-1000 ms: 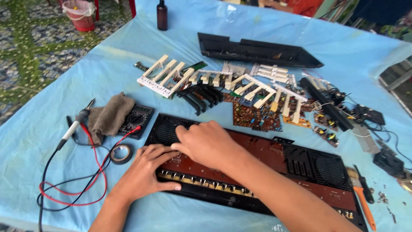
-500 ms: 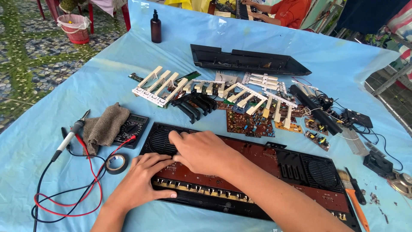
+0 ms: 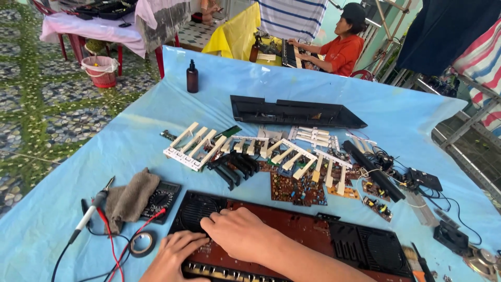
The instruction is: The person uses a screwdriver to remove screws from the back panel of a disassembled electronic keyboard. They then use a brush to clean dust from the internal components and the speaker grille area.
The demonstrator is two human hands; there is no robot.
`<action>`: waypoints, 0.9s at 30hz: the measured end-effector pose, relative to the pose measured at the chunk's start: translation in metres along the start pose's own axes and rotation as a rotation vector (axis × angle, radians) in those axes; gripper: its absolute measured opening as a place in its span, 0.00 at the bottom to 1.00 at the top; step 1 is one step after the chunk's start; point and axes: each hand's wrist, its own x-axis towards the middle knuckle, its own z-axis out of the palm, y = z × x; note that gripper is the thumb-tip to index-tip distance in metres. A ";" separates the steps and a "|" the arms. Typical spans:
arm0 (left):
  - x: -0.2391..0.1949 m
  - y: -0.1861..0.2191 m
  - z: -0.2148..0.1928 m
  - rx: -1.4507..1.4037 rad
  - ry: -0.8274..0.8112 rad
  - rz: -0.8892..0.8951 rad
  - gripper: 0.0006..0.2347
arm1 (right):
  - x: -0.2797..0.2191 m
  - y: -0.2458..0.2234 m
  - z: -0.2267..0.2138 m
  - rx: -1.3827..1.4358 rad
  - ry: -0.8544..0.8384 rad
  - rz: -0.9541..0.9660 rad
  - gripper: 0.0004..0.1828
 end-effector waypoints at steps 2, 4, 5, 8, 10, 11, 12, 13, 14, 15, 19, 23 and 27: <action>0.000 -0.014 0.012 0.004 0.007 -0.006 0.38 | 0.007 0.010 0.010 -0.033 0.041 0.005 0.06; 0.000 -0.023 0.021 0.005 0.011 -0.016 0.40 | 0.013 0.017 0.020 -0.062 0.079 0.008 0.07; 0.000 -0.024 0.023 0.026 0.023 -0.020 0.36 | 0.014 0.019 0.025 -0.158 0.136 0.021 0.12; 0.001 -0.023 0.023 0.053 0.038 -0.031 0.32 | 0.016 0.023 0.027 -0.220 0.186 0.045 0.22; 0.001 -0.021 0.022 0.054 0.041 -0.041 0.31 | 0.009 0.020 0.014 -0.186 0.173 0.054 0.22; 0.002 -0.021 0.022 0.047 0.059 -0.039 0.31 | 0.003 0.016 0.002 -0.042 0.078 0.040 0.13; 0.002 -0.020 0.022 0.040 0.075 -0.037 0.31 | -0.003 0.012 -0.010 0.105 -0.017 0.026 0.16; 0.002 -0.018 0.020 0.040 0.075 -0.037 0.31 | -0.002 0.014 -0.007 0.104 -0.017 0.025 0.16; 0.002 -0.016 0.019 0.037 0.067 -0.056 0.31 | -0.001 0.017 -0.003 0.056 -0.018 -0.015 0.16; 0.002 -0.013 0.018 0.034 0.059 -0.075 0.31 | 0.000 0.019 0.001 0.008 -0.019 -0.056 0.21; 0.001 -0.020 0.022 0.027 0.067 -0.061 0.31 | 0.006 0.025 0.012 0.012 0.056 -0.057 0.07; 0.002 -0.018 0.019 0.031 0.007 -0.079 0.30 | 0.009 0.024 0.020 -0.120 0.163 -0.057 0.16; 0.001 -0.020 0.020 0.033 0.035 -0.042 0.30 | 0.011 0.024 0.022 -0.168 0.153 -0.005 0.17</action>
